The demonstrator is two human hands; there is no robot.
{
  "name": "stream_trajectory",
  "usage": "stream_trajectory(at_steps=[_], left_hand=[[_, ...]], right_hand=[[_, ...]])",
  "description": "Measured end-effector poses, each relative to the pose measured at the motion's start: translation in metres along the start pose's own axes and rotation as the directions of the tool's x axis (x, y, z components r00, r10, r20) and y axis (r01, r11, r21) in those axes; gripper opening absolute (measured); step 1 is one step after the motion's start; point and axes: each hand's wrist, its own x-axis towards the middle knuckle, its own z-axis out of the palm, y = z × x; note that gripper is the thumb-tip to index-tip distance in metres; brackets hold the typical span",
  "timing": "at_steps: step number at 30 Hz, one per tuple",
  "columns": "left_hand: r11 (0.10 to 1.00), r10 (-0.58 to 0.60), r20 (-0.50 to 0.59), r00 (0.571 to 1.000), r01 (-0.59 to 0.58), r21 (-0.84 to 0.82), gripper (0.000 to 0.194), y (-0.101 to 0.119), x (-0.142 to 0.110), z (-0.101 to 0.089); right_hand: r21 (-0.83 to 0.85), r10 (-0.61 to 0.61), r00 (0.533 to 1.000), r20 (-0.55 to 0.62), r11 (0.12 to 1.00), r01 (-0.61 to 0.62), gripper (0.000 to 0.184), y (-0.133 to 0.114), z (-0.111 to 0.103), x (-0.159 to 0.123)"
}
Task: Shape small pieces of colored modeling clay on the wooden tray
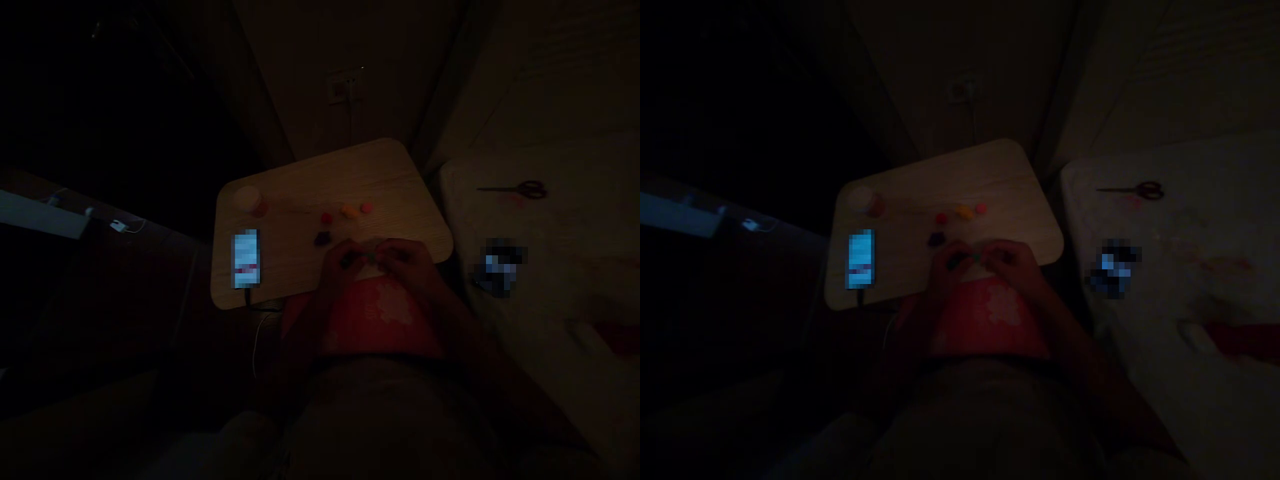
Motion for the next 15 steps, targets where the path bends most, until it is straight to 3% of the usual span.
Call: stream_trajectory(at_steps=[5,15], left_hand=[[0.999,0.038,0.003,0.999,-0.038,0.022,0.017,0.0003,0.0003,-0.0005],[0.998,0.011,0.027,1.000,-0.012,0.054,0.019,0.0034,0.0005,0.0007]], right_hand=[[0.082,0.057,0.997,0.048,0.995,-0.061,0.036,-0.0014,0.0003,-0.0008],[-0.067,-0.007,1.000,0.017,0.998,0.008,0.025,-0.0011,0.0026,-0.0010]])
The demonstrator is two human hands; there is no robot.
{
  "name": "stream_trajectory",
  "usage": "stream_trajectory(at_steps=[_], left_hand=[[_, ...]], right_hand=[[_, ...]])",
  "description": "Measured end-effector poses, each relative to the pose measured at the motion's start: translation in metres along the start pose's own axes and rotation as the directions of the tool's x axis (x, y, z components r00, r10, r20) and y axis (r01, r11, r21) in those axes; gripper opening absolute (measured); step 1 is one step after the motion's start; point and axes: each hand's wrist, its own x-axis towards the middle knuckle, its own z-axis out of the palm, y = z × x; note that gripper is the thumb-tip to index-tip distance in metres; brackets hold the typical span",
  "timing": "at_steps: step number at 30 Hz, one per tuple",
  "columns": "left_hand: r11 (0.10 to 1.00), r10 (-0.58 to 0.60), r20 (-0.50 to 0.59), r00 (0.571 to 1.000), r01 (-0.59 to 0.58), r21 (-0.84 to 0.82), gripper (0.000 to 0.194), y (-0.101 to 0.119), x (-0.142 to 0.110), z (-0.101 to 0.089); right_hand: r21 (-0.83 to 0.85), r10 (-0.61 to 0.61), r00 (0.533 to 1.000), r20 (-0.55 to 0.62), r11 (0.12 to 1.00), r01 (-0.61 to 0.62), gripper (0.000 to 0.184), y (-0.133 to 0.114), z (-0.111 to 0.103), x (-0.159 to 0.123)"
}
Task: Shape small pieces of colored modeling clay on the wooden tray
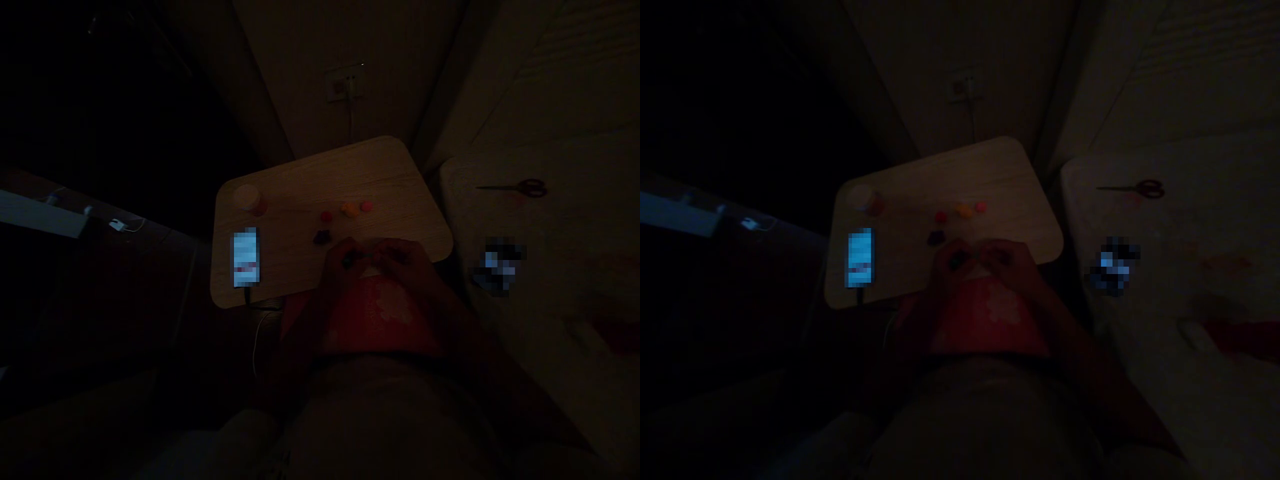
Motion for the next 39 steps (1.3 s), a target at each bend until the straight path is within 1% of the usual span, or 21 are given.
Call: stream_trajectory(at_steps=[4,7,10,12,15,19,21,27,33,37,39], left_hand=[[0.998,-0.045,0.001,0.999,0.045,-0.033,0.017,-0.001,-0.001,0.001],[0.999,-0.035,-0.001,0.999,0.035,-0.036,0.016,-0.001,0.000,0.001],[1.000,-0.008,-0.020,1.000,0.008,-0.006,0.016,0.000,0.000,0.001],[1.000,0.004,-0.033,0.999,-0.004,0.006,0.018,0.000,0.001,0.001],[1.000,0.002,-0.034,0.999,-0.003,-0.026,0.018,-0.004,0.001,0.000],[0.998,-0.015,-0.029,0.999,0.013,-0.062,0.018,-0.007,0.002,-0.001],[0.997,-0.020,-0.029,0.999,0.018,-0.071,0.019,-0.008,0.002,-0.001],[0.997,-0.027,-0.003,1.000,0.027,-0.076,0.020,-0.005,0.003,-0.001],[1.000,0.007,0.029,1.000,-0.006,-0.029,0.020,-0.001,0.002,0.000],[1.000,0.008,0.033,0.999,-0.008,-0.001,0.024,0.000,0.001,0.000],[1.000,-0.008,0.023,1.000,0.008,-0.004,0.026,0.000,0.001,0.000]], right_hand=[[0.024,-0.007,1.000,-0.030,1.000,0.008,0.024,0.005,0.002,0.000],[0.060,0.011,0.998,-0.065,0.998,-0.007,0.025,0.006,0.003,-0.001],[0.134,0.067,0.994,-0.087,0.989,-0.055,0.032,0.005,0.003,-0.001],[0.180,0.116,0.991,-0.062,0.978,-0.104,0.038,0.003,0.003,-0.001],[0.226,0.161,0.987,-0.011,0.962,-0.155,0.045,-0.002,0.002,-0.001],[0.273,0.165,0.986,0.015,0.948,-0.163,0.055,-0.007,0.001,0.001],[0.261,0.161,0.987,0.022,0.952,-0.161,0.057,-0.008,0.000,0.002],[0.158,0.160,0.987,-0.002,0.975,-0.157,0.047,-0.008,0.001,0.003],[0.107,0.114,0.993,-0.031,0.988,-0.110,0.032,-0.008,0.002,0.002],[0.079,0.129,0.987,-0.093,0.989,-0.122,0.031,-0.006,0.004,0.001],[0.100,0.150,0.983,-0.103,0.985,-0.140,0.033,-0.005,0.005,0.001]])
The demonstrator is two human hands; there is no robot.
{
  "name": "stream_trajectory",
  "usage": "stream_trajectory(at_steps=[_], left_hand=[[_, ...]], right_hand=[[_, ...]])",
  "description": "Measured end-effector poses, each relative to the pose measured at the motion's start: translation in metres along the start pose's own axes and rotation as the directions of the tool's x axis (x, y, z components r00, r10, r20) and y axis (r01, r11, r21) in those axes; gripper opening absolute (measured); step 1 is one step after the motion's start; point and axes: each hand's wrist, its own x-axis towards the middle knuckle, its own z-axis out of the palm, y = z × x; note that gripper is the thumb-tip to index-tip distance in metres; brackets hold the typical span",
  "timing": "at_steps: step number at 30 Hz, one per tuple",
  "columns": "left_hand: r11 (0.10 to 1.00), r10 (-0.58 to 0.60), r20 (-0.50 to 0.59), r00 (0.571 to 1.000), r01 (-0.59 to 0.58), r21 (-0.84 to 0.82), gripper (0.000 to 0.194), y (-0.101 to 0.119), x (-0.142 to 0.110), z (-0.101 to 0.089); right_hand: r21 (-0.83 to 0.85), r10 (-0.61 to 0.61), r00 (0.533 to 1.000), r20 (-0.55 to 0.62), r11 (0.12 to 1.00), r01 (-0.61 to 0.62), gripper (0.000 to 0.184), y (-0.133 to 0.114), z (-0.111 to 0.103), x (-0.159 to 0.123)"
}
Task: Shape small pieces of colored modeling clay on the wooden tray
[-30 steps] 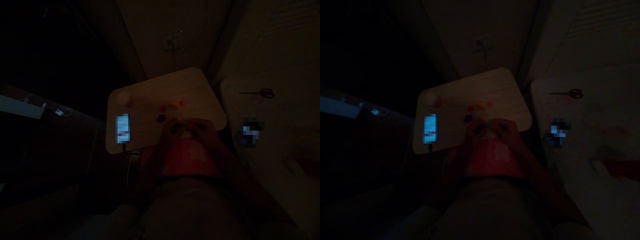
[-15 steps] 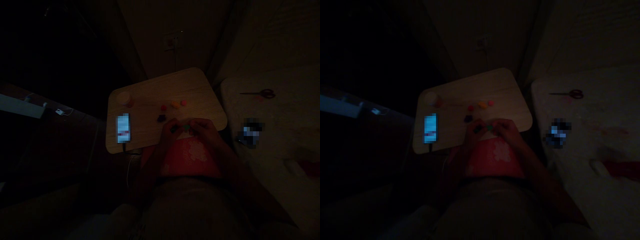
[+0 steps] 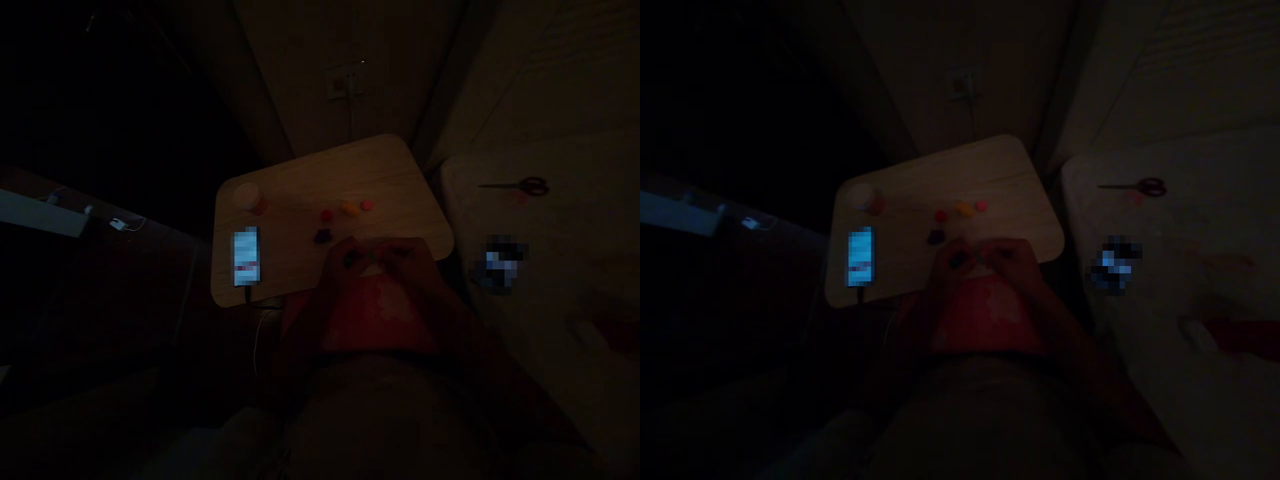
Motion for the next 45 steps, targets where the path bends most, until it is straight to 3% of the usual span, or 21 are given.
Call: stream_trajectory(at_steps=[8,15,19,29,35,45], left_hand=[[0.999,-0.049,-0.061,0.997,0.047,-0.026,0.024,-0.0056,0.0013,-0.0017],[0.999,-0.039,-0.074,0.996,0.037,-0.026,0.022,-0.0012,-0.0013,0.0028],[0.999,0.038,-0.062,0.997,-0.038,0.012,0.018,0.0001,-0.0032,0.0036],[0.983,0.170,-0.059,0.984,-0.165,0.074,0.018,-0.0014,-0.0039,0.0034],[0.992,0.117,-0.070,0.991,-0.113,0.062,0.025,-0.0003,-0.0044,0.0017],[0.991,0.129,-0.106,0.986,-0.125,0.037,0.015,-0.0013,-0.0047,0.0011]], right_hand=[[0.087,0.045,0.996,0.074,0.995,-0.052,0.042,0.0008,-0.0037,0.0011],[0.042,-0.033,0.997,0.063,0.999,0.031,0.022,-0.0048,-0.0010,0.0018],[0.028,-0.047,0.998,0.052,0.999,0.045,0.013,-0.0056,0.0006,0.0034],[0.040,-0.053,0.998,0.017,0.998,0.052,0.014,-0.0042,0.0017,0.0038],[0.005,-0.059,0.998,-0.001,0.998,0.059,0.015,-0.0044,0.0025,0.0045],[0.023,-0.033,0.999,-0.012,0.999,0.033,0.020,-0.0020,0.0038,0.0039]])
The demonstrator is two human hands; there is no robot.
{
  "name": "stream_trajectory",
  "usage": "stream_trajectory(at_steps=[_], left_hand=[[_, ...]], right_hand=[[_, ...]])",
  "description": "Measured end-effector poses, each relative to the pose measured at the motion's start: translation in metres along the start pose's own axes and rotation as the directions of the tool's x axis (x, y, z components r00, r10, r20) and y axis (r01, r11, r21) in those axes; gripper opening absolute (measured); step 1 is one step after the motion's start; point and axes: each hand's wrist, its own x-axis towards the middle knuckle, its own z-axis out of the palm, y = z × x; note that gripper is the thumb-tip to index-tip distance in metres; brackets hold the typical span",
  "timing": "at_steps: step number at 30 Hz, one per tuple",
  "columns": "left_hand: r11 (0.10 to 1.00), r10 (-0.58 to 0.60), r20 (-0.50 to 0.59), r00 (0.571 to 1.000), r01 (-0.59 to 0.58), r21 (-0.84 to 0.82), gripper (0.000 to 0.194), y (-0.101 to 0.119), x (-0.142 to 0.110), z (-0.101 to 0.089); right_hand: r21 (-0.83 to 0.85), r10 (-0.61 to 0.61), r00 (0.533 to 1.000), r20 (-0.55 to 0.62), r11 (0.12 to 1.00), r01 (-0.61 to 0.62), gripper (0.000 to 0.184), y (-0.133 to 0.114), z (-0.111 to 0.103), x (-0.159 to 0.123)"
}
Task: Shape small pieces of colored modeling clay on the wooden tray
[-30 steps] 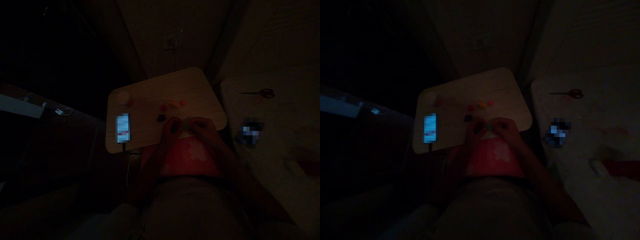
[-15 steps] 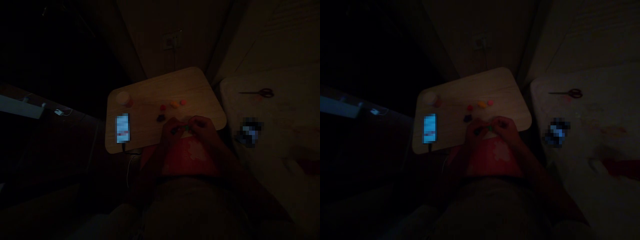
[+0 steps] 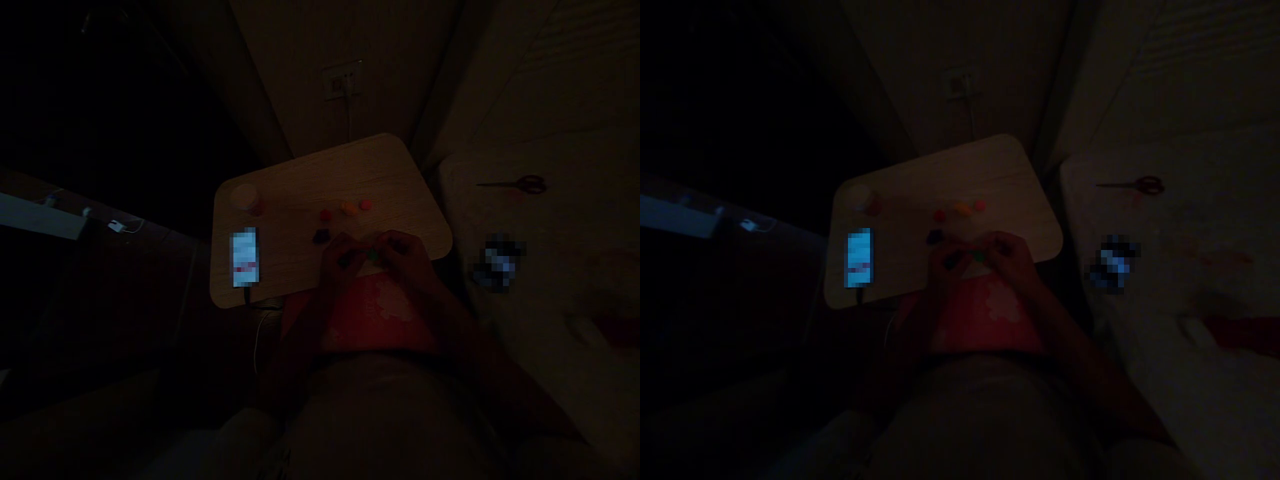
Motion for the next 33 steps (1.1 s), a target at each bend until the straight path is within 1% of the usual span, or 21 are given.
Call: stream_trajectory(at_steps=[5,9,13,19,24,28,33], left_hand=[[1.000,-0.004,-0.002,1.000,0.004,0.005,0.012,0.002,0.001,0.000],[0.999,-0.025,-0.038,0.999,0.026,0.030,0.010,0.004,0.002,0.001],[0.999,-0.045,-0.070,0.997,0.047,0.025,0.013,0.002,0.004,0.002],[0.998,-0.024,-0.092,0.995,0.030,0.061,0.016,-0.002,0.003,0.002],[0.995,0.032,-0.064,0.997,-0.026,0.095,0.014,-0.001,0.001,0.002],[0.995,0.035,-0.051,0.998,-0.031,0.093,0.017,0.001,0.001,0.001],[0.997,0.022,-0.014,1.000,-0.021,0.070,0.019,0.002,0.001,0.000]], right_hand=[[0.004,-0.006,1.000,-0.006,1.000,0.006,0.026,0.001,0.000,0.000],[0.038,-0.004,1.000,-0.015,0.999,0.005,0.028,0.004,0.002,0.000],[0.052,-0.028,1.000,0.012,0.998,0.028,0.030,0.008,0.004,-0.001],[0.045,-0.026,0.999,-0.037,0.999,0.028,0.028,0.010,0.005,-0.001],[0.073,0.002,1.000,-0.020,0.997,0.000,0.026,0.005,0.005,-0.001],[0.078,-0.006,1.000,-0.013,0.997,0.007,0.029,0.003,0.004,-0.001],[0.052,-0.024,0.999,-0.028,0.998,0.026,0.030,0.007,0.003,0.001]])
